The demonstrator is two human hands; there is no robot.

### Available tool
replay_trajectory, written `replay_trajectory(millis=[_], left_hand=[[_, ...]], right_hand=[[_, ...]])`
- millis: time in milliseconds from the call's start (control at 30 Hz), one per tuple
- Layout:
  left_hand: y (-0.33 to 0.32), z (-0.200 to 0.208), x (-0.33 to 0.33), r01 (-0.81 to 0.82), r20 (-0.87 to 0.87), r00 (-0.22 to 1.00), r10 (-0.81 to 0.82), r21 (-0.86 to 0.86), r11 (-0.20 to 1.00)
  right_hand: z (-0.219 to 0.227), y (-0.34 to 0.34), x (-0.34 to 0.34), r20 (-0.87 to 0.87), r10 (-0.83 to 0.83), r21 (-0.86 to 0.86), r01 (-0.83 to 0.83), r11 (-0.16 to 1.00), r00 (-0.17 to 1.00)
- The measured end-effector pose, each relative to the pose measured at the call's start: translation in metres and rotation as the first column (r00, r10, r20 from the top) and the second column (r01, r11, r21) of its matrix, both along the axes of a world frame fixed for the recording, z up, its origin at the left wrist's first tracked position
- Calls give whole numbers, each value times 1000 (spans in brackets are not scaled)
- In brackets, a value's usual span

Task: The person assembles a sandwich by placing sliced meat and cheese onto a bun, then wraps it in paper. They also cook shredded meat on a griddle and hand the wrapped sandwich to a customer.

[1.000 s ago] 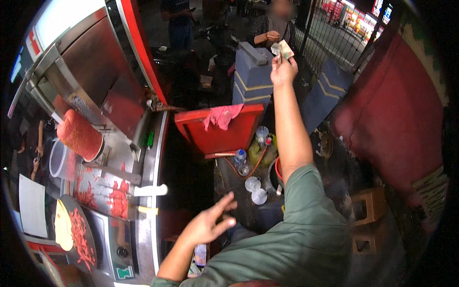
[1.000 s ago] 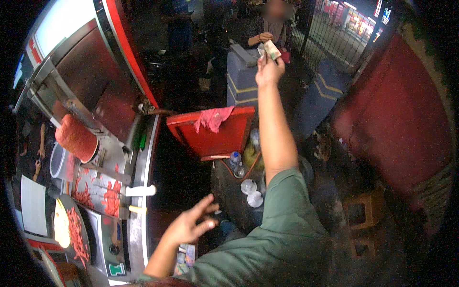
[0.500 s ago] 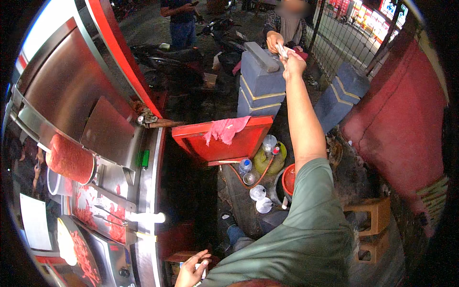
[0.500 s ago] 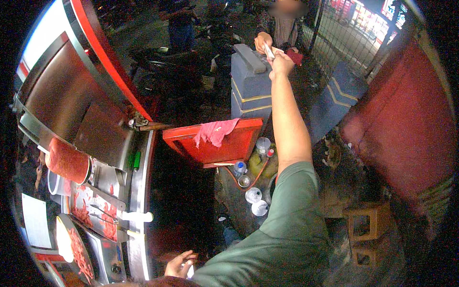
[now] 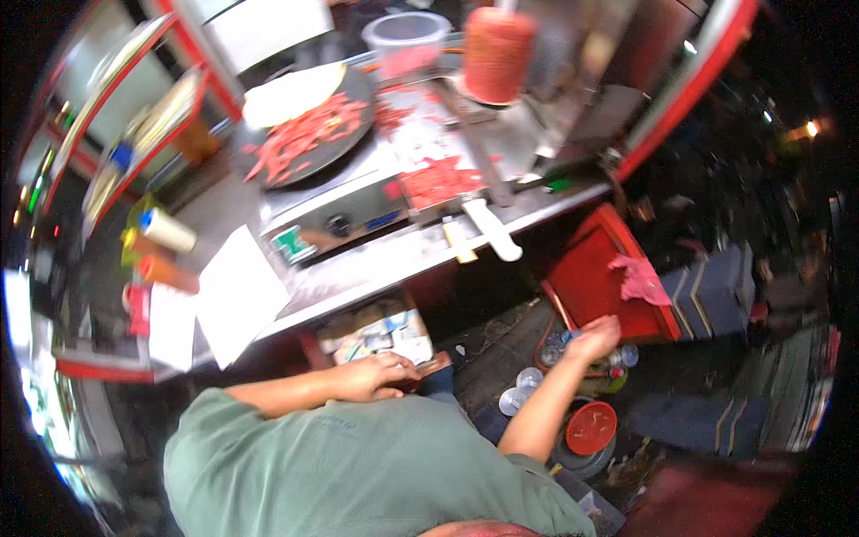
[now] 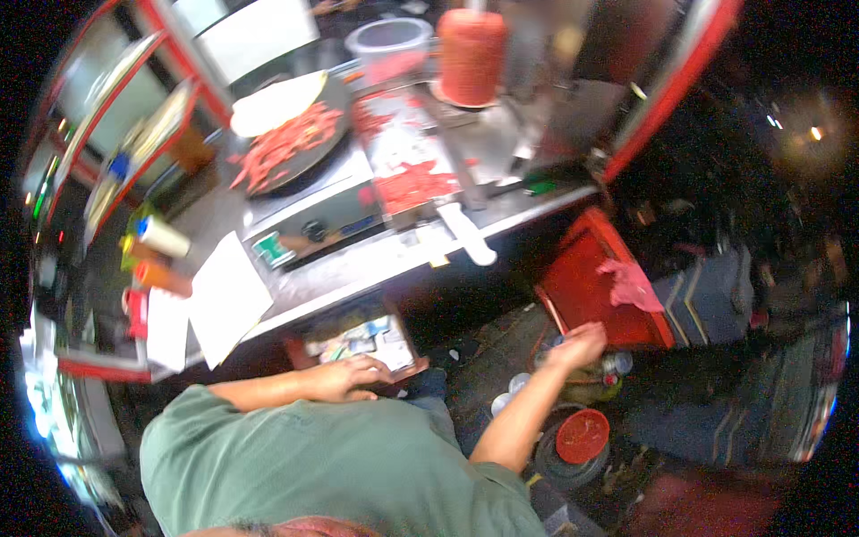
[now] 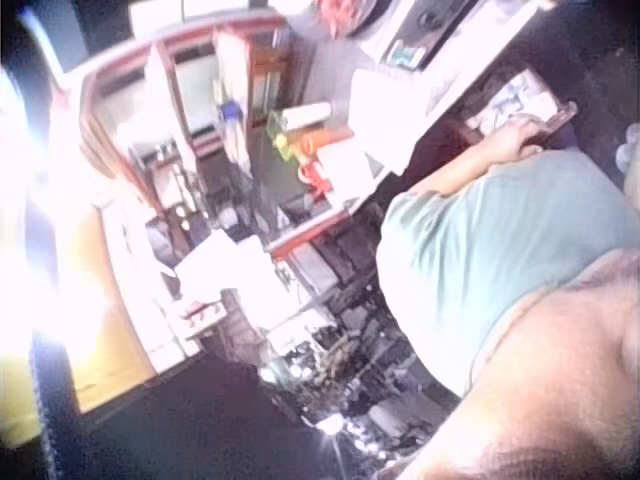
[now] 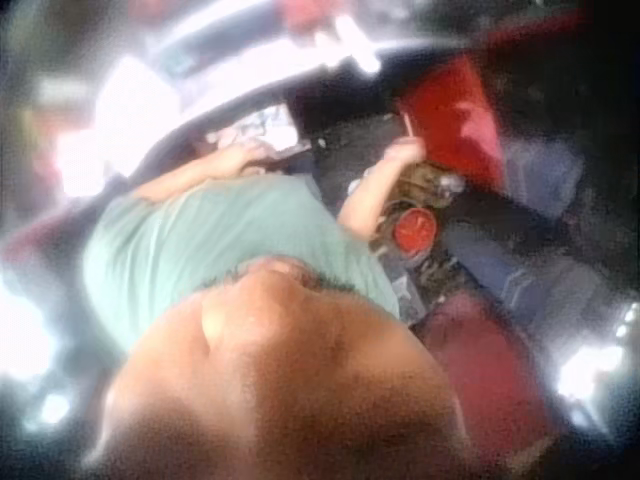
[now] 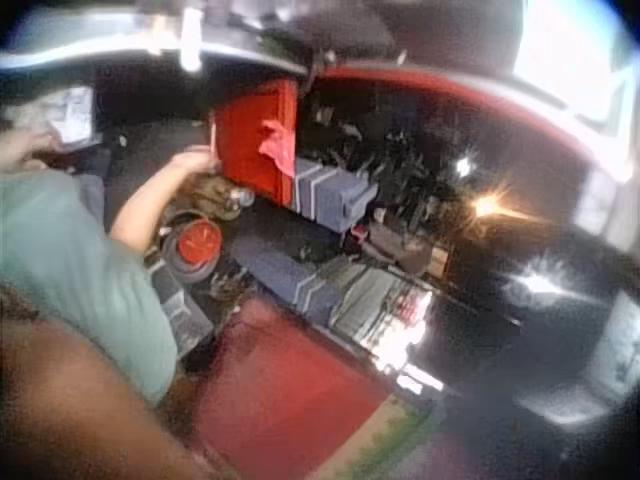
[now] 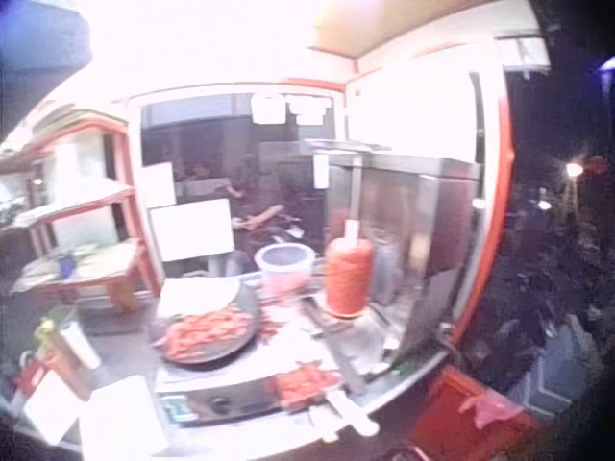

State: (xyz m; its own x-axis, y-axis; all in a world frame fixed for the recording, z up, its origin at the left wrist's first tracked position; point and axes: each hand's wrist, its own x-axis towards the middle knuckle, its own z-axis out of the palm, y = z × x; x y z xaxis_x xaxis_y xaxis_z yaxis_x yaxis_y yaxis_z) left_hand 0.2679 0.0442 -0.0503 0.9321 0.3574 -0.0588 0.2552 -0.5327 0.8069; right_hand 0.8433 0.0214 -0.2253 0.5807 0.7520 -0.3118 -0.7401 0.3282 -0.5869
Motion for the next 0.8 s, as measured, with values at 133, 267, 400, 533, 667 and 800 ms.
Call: replay_trajectory(millis=[133,267,400,533,667,800], left_hand=[[-49,-9,-70,-126,-95,988,122,-31,992],[-72,-20,-123,-108,-178,979,100,-35,994],[-74,-25,-150,-85,-78,993,84,-13,996],[-83,-40,-168,-171,34,985,168,124,978],[-87,-48,-183,-412,91,911,403,243,878],[-83,-61,-182,-725,279,652,705,502,471]], right_hand=[[-73,-33,-225,-264,803,-622,-731,281,534],[-56,-96,-335,-231,971,-308,-951,-7,67],[-58,-122,-388,-184,930,-182,-941,285,318],[-53,-116,-393,-94,919,-249,-903,350,382],[-30,-99,-402,-63,901,-293,-871,394,429],[-21,-51,-429,-1,905,-298,-864,406,426]])
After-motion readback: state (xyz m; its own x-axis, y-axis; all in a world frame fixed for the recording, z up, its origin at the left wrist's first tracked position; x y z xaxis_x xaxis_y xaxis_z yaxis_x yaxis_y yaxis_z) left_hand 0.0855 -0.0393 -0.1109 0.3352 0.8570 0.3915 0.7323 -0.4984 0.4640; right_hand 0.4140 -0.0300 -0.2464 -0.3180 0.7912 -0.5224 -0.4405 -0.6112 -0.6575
